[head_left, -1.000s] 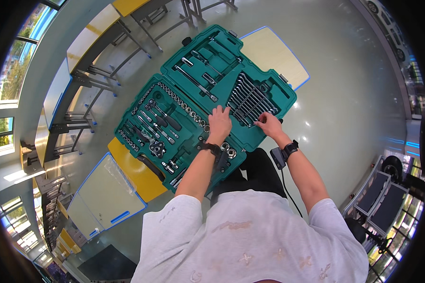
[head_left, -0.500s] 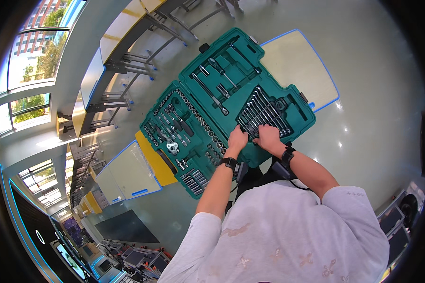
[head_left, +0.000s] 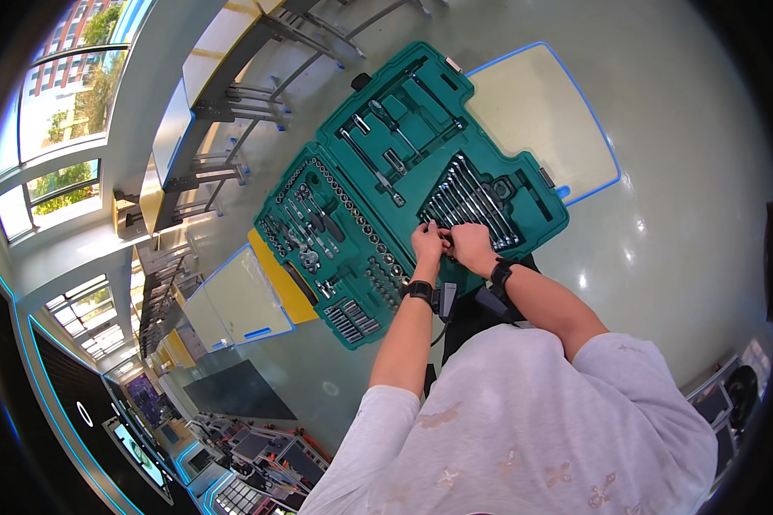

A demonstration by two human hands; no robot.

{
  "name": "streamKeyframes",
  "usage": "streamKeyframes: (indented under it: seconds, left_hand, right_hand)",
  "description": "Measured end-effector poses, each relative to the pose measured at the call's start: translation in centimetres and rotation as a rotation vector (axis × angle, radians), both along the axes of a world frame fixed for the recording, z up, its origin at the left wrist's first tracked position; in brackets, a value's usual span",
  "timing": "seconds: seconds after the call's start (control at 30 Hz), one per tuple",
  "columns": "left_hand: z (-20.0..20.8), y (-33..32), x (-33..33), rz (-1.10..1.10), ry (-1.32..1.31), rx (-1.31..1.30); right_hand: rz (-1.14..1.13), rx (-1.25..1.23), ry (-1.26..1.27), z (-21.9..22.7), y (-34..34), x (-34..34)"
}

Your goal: Repairing a car taillight assembly using a socket wrench, then walking to a car to inspect the lower dashboard interior.

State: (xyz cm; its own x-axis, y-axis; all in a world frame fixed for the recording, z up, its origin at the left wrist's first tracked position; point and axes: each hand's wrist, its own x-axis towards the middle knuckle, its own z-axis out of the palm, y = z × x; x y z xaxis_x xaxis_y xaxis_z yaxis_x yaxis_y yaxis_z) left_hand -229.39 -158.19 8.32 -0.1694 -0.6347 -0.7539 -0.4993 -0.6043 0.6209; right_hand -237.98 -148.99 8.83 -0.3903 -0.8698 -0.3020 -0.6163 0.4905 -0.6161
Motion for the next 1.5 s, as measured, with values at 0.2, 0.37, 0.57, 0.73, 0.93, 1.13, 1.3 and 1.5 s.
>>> streamKeyframes:
  seconds: [0.2,0.37,0.57,0.73,0.93,1.13,1.3,1.5]
  left_hand:
    - [-0.1,0.5,-0.5,-0.029,-0.172,-0.223]
    - [0.2,0.7,-1.2,-0.031,-0.331,-0.352]
    - [-0.9,0.6,-0.4,-0.159,-0.324,-0.425]
    - [-1.6,0.6,2.3,-0.286,-0.407,-0.688]
    - [4.9,0.2,1.4,-0.176,-0.235,-0.763]
    - [9.1,-0.5,9.7,-0.019,-0.306,-0.813]
    - [9.9,4.4,20.1,0.136,-0.435,-0.872]
    - [7.5,15.4,30.5,0.337,-0.519,-0.785]
  right_hand:
    - [0.036,-0.011,-0.001,0.1,-0.5,-0.1]
    - [0.062,-0.016,-0.042,0.3,-0.2,-1.4]
    - [0.07,0.04,-0.091,-0.1,-0.3,-2.0]
    - [0.127,0.108,-0.153,0.5,-1.5,-1.6]
    - [0.154,0.39,-0.334,1.0,-2.8,-3.8]
    - [0.109,0.48,-0.412,1.3,-4.7,-3.2]
    - [0.008,0.445,-0.214,2.5,-4.7,-0.6]
    - [-0.113,0.331,-0.286,-0.8,-1.8,0.3]
